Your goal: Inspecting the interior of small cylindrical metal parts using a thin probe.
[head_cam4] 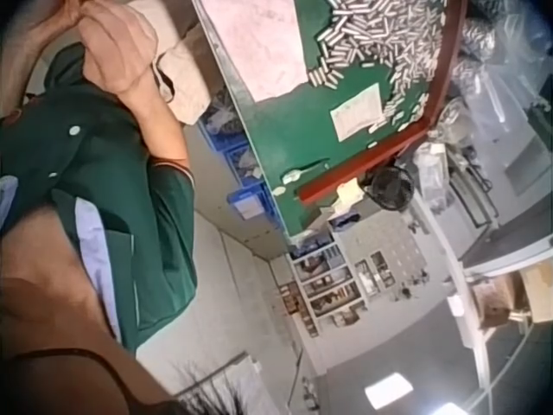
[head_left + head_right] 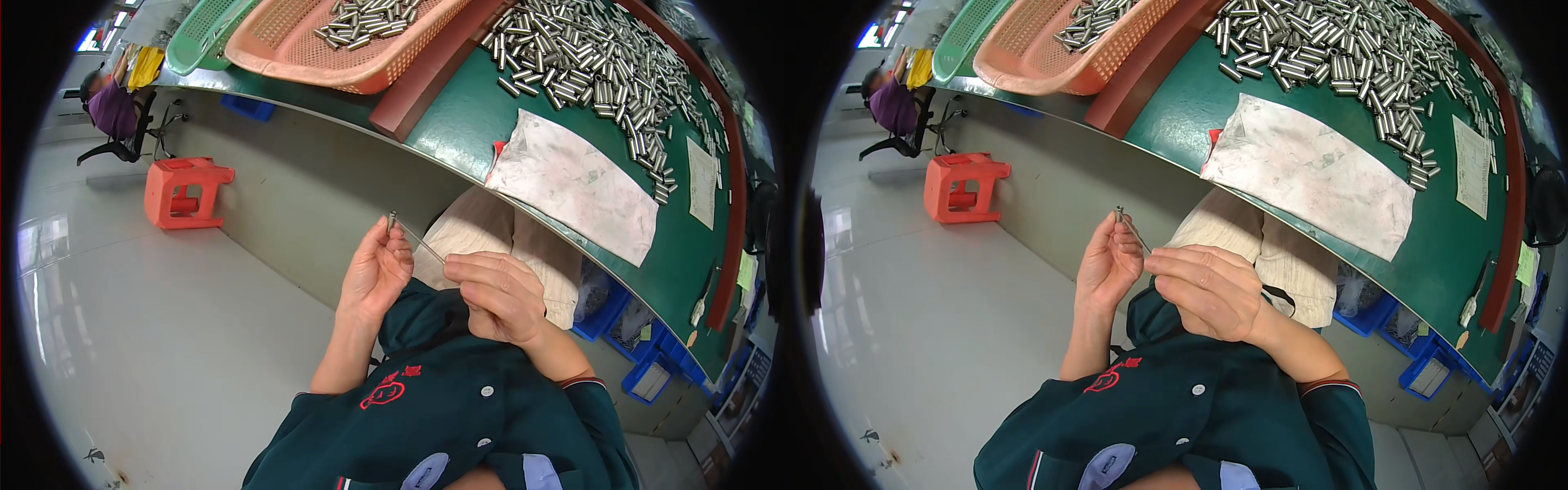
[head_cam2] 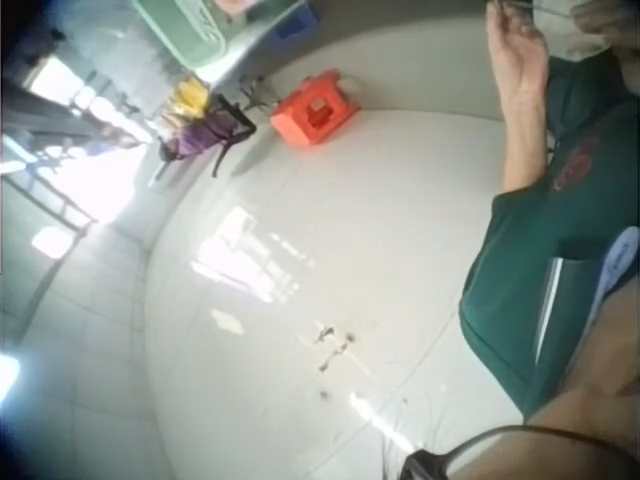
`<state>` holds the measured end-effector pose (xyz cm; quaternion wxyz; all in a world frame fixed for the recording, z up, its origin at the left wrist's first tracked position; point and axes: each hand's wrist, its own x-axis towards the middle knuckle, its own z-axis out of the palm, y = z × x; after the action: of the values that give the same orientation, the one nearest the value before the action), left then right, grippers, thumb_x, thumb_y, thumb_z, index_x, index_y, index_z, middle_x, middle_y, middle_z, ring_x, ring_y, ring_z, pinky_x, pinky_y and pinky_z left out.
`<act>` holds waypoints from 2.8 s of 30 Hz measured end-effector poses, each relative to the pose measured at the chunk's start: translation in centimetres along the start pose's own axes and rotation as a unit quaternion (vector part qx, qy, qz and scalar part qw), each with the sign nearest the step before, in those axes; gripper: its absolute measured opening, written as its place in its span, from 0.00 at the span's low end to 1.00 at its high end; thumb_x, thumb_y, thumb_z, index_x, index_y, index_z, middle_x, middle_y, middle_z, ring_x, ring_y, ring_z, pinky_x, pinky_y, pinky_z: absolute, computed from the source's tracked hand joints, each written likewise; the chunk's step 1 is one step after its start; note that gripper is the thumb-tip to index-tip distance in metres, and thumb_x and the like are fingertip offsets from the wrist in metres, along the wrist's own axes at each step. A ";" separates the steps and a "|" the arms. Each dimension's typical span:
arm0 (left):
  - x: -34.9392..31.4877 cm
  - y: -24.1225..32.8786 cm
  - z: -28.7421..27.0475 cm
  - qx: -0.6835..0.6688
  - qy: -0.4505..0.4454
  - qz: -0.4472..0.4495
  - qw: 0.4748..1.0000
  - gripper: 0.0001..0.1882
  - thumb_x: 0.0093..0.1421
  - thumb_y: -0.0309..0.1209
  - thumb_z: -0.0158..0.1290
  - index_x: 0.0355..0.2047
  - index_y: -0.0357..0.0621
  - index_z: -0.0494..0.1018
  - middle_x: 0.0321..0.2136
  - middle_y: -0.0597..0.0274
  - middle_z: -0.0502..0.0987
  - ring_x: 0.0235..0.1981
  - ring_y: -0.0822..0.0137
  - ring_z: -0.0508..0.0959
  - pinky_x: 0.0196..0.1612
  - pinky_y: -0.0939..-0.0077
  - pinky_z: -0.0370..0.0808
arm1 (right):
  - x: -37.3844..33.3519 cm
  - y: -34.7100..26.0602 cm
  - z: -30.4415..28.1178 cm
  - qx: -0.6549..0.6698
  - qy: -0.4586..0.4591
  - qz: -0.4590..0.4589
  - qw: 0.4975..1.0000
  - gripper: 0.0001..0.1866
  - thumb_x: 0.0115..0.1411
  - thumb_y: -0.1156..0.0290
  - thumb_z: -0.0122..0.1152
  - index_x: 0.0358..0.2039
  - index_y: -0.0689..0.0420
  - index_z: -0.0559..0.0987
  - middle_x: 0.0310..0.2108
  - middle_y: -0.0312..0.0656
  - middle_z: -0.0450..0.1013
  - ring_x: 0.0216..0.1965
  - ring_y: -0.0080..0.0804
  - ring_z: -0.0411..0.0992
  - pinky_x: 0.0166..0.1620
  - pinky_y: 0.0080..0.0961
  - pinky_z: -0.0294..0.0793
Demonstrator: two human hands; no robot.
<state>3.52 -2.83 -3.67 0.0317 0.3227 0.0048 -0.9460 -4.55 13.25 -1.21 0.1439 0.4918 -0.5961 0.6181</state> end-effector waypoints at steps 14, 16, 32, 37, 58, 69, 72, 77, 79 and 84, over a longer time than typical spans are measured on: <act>-0.1 -0.4 0.1 0.053 -0.008 0.018 0.998 0.05 0.57 0.28 0.48 0.29 0.40 0.71 0.22 0.65 0.74 0.21 0.77 0.72 0.26 0.86 0.72 | 0.1 -0.5 -0.8 -0.013 -0.009 0.001 1.000 0.12 0.40 0.82 0.60 0.30 0.65 0.72 0.32 0.49 0.73 0.33 0.41 0.74 0.33 0.29 0.75; -0.1 -0.4 0.3 0.055 -0.002 0.027 0.998 0.05 0.57 0.28 0.48 0.29 0.39 0.71 0.22 0.65 0.74 0.21 0.77 0.72 0.25 0.86 0.71 | 0.1 -0.5 -0.8 -0.008 0.001 0.000 1.000 0.12 0.41 0.82 0.60 0.30 0.65 0.72 0.31 0.49 0.73 0.32 0.41 0.74 0.33 0.29 0.76; -0.3 -0.3 0.1 0.061 -0.019 0.016 0.998 0.06 0.57 0.29 0.47 0.29 0.39 0.70 0.21 0.65 0.73 0.20 0.77 0.70 0.25 0.86 0.70 | 0.3 -0.5 -0.5 -0.004 -0.018 0.002 1.000 0.14 0.41 0.78 0.63 0.31 0.64 0.72 0.32 0.48 0.73 0.31 0.39 0.74 0.32 0.27 0.75; -0.3 -0.4 0.3 0.072 -0.017 0.012 0.997 0.06 0.57 0.29 0.47 0.29 0.39 0.70 0.20 0.66 0.72 0.20 0.77 0.69 0.25 0.86 0.70 | -0.1 -0.2 -0.4 -0.004 -0.008 -0.014 1.000 0.17 0.41 0.77 0.64 0.33 0.64 0.71 0.32 0.49 0.73 0.31 0.40 0.74 0.32 0.26 0.75; 0.9 -0.1 -0.3 0.041 -0.046 0.139 0.988 0.06 0.59 0.29 0.45 0.33 0.38 0.66 0.22 0.67 0.62 0.25 0.75 0.62 0.31 0.84 0.64 | -0.1 -1.0 -0.8 0.072 -0.040 -0.021 0.996 0.13 0.44 0.81 0.59 0.31 0.65 0.69 0.33 0.53 0.72 0.35 0.45 0.73 0.35 0.34 0.76; 0.9 -0.4 -1.3 0.104 -0.092 0.076 0.987 0.08 0.59 0.32 0.46 0.32 0.40 0.67 0.20 0.68 0.61 0.21 0.76 0.59 0.27 0.84 0.60 | -0.3 0.0 -0.2 0.030 0.013 0.028 0.999 0.13 0.43 0.83 0.58 0.32 0.63 0.69 0.32 0.50 0.73 0.33 0.43 0.74 0.35 0.30 0.75; 0.8 -0.4 -1.4 0.107 -0.088 0.076 0.987 0.07 0.59 0.31 0.46 0.32 0.40 0.68 0.20 0.67 0.62 0.21 0.75 0.59 0.27 0.84 0.61 | -0.3 0.0 -0.1 0.025 0.018 0.027 0.999 0.13 0.43 0.84 0.58 0.32 0.63 0.69 0.32 0.50 0.73 0.32 0.42 0.74 0.35 0.30 0.75; 0.8 -0.3 -1.7 0.170 -0.103 0.116 0.973 0.07 0.58 0.31 0.47 0.32 0.40 0.69 0.21 0.65 0.65 0.22 0.75 0.61 0.28 0.83 0.61 | 0.2 -0.5 -0.2 0.006 -0.025 0.022 0.999 0.10 0.50 0.80 0.55 0.34 0.62 0.66 0.29 0.51 0.73 0.29 0.43 0.74 0.31 0.32 0.75; 0.7 -0.3 -1.5 0.205 -0.109 0.139 0.963 0.07 0.58 0.30 0.47 0.32 0.39 0.69 0.21 0.65 0.66 0.23 0.74 0.62 0.28 0.83 0.62 | -0.2 -0.3 -0.1 0.012 -0.013 0.017 1.000 0.11 0.50 0.80 0.56 0.34 0.62 0.67 0.30 0.51 0.73 0.29 0.43 0.74 0.31 0.31 0.75; 0.4 -0.6 -0.9 0.242 -0.039 0.221 0.944 0.05 0.57 0.28 0.48 0.32 0.39 0.70 0.24 0.64 0.69 0.25 0.76 0.66 0.31 0.84 0.64 | 0.1 -0.6 -0.4 0.009 -0.034 0.025 0.999 0.12 0.49 0.79 0.57 0.35 0.62 0.67 0.31 0.50 0.73 0.30 0.43 0.74 0.31 0.30 0.76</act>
<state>3.65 -2.19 -4.62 0.1607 0.2767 -0.2967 -0.8998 -4.32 13.69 -0.73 0.1037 0.4984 -0.6075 0.6097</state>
